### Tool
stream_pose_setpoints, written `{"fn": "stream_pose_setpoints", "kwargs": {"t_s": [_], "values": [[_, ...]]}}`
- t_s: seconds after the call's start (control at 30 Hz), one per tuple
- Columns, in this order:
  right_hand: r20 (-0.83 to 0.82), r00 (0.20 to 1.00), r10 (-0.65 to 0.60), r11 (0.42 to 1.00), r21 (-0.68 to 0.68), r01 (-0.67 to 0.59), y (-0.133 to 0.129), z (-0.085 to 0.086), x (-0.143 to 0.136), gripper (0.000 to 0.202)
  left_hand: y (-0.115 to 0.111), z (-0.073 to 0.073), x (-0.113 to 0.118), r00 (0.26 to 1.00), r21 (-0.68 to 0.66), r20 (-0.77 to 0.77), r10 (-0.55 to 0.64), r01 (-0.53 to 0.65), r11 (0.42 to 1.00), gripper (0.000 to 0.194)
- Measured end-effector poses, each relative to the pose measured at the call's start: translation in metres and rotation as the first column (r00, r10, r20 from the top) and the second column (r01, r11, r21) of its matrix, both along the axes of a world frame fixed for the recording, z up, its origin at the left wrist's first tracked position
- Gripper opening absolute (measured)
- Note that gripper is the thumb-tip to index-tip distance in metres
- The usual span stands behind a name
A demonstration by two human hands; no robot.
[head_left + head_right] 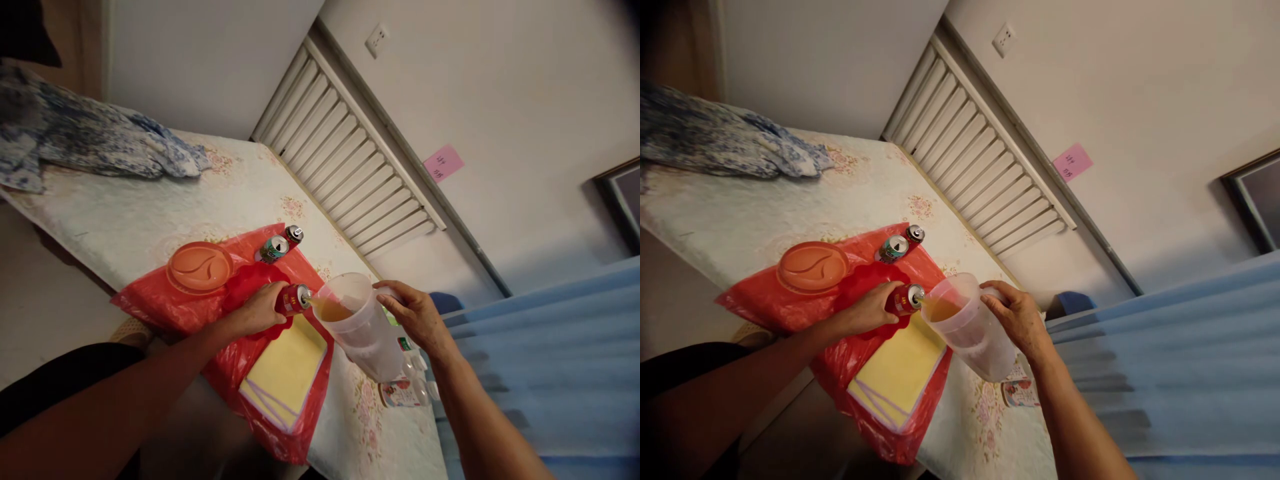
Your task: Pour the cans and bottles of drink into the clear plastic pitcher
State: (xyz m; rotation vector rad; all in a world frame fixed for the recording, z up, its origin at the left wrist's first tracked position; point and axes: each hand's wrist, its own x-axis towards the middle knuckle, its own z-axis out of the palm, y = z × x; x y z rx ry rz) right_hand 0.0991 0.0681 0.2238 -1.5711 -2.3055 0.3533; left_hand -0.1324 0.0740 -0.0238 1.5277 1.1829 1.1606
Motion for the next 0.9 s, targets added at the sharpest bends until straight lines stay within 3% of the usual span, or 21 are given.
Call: {"fn": "stream_pose_setpoints", "kwargs": {"t_s": [0.6, 0.9], "values": [[-0.053, 0.998, -0.029, 0.999, -0.030, 0.028, 0.000, -0.008, 0.005, 0.036, 0.001, -0.004, 0.000, 1.000, -0.014, 0.019, 0.001, 0.000, 1.000, 0.051], [-0.325, 0.934, -0.147, 0.984, -0.140, 0.106, 0.003, -0.031, 0.025, 0.044, 0.000, -0.003, -0.001, 0.994, -0.026, 0.105, -0.018, 0.021, 0.999, 0.051]]}}
